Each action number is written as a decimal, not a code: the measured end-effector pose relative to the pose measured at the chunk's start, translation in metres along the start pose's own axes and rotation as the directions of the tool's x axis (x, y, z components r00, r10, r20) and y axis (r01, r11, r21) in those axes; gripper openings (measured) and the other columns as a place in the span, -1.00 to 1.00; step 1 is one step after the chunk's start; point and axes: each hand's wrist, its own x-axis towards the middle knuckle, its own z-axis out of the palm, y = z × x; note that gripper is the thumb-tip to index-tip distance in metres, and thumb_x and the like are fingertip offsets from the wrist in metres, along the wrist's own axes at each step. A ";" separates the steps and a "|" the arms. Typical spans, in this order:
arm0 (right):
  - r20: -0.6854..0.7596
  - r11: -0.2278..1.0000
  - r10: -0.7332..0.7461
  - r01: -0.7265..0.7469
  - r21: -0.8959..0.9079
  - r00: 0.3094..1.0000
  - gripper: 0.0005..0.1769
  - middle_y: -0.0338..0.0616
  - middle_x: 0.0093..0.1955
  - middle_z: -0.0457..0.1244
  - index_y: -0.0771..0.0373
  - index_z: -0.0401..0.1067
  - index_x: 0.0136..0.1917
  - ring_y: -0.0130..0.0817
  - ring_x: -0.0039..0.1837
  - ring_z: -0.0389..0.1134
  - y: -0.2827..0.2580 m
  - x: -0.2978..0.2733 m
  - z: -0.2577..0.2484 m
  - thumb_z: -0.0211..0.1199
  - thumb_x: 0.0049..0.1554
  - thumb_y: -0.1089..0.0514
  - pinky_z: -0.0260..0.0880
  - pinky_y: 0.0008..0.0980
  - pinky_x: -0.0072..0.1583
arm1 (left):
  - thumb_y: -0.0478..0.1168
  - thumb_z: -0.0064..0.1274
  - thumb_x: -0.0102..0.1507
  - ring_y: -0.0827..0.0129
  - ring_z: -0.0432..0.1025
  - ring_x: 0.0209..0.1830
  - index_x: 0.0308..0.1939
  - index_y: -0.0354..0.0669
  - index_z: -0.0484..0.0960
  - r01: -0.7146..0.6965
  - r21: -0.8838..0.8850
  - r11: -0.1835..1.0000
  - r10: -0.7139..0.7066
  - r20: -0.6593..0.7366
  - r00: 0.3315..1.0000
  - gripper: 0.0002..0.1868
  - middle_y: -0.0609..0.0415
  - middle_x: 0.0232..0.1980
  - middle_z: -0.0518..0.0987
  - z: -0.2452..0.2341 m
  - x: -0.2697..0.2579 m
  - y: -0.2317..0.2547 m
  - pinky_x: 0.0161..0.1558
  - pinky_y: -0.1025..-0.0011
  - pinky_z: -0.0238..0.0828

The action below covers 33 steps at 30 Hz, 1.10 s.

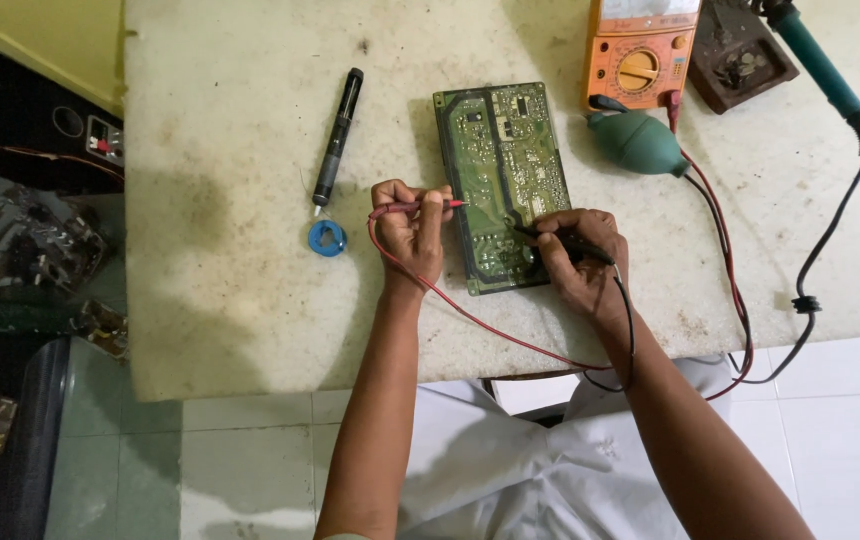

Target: The person uses a multimeter to test various points on a green circuit board. They hold the red and black probes against different components and traces on the board. The person flips the board over to inspect the other side and continues testing with the multimeter probes.

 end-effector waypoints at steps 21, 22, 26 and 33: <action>0.038 0.984 0.060 -0.066 0.163 0.997 -0.88 0.11 -0.10 0.41 0.32 0.50 0.00 -0.08 0.01 0.47 -0.001 0.000 -0.004 0.25 0.24 0.22 0.43 -0.13 0.17 | -0.25 0.04 0.38 0.41 0.64 -0.21 -0.12 -0.15 0.19 -0.077 -0.104 0.992 0.075 -0.024 0.997 -0.72 -0.04 -0.26 0.66 0.000 0.000 -0.005 -0.23 0.55 0.67; 0.041 0.984 0.061 -0.067 0.164 0.997 -0.88 0.11 -0.10 0.41 0.32 0.50 0.00 -0.08 0.01 0.47 -0.001 -0.002 -0.004 0.25 0.24 0.22 0.43 -0.13 0.17 | -0.25 0.04 0.38 0.41 0.64 -0.21 -0.12 -0.15 0.19 -0.076 -0.103 0.992 0.074 -0.026 0.997 -0.72 -0.04 -0.26 0.66 0.000 -0.002 -0.004 -0.23 0.55 0.67; 0.014 0.966 0.031 -0.034 0.256 0.999 -0.88 0.17 -0.13 0.39 0.38 0.47 -0.01 -0.13 -0.07 0.48 0.005 -0.002 0.001 0.22 0.21 0.27 0.46 -0.19 0.05 | -0.30 0.00 0.37 0.37 0.64 -0.25 -0.11 -0.13 0.17 -0.108 -0.130 0.986 0.113 0.032 0.993 -0.74 -0.02 -0.31 0.63 -0.001 -0.005 0.001 -0.28 0.54 0.66; -0.254 0.965 0.028 0.040 0.258 0.967 -0.82 0.08 -0.26 0.35 0.38 0.44 -0.03 -0.27 -0.12 0.40 0.011 0.000 0.004 0.14 0.22 0.20 0.36 -0.36 -0.01 | -0.28 -0.06 0.37 0.46 0.60 -0.37 -0.09 -0.12 0.15 -0.120 -0.147 0.982 0.135 0.094 0.986 -0.76 -0.02 -0.37 0.63 -0.003 -0.004 0.001 -0.37 0.64 0.62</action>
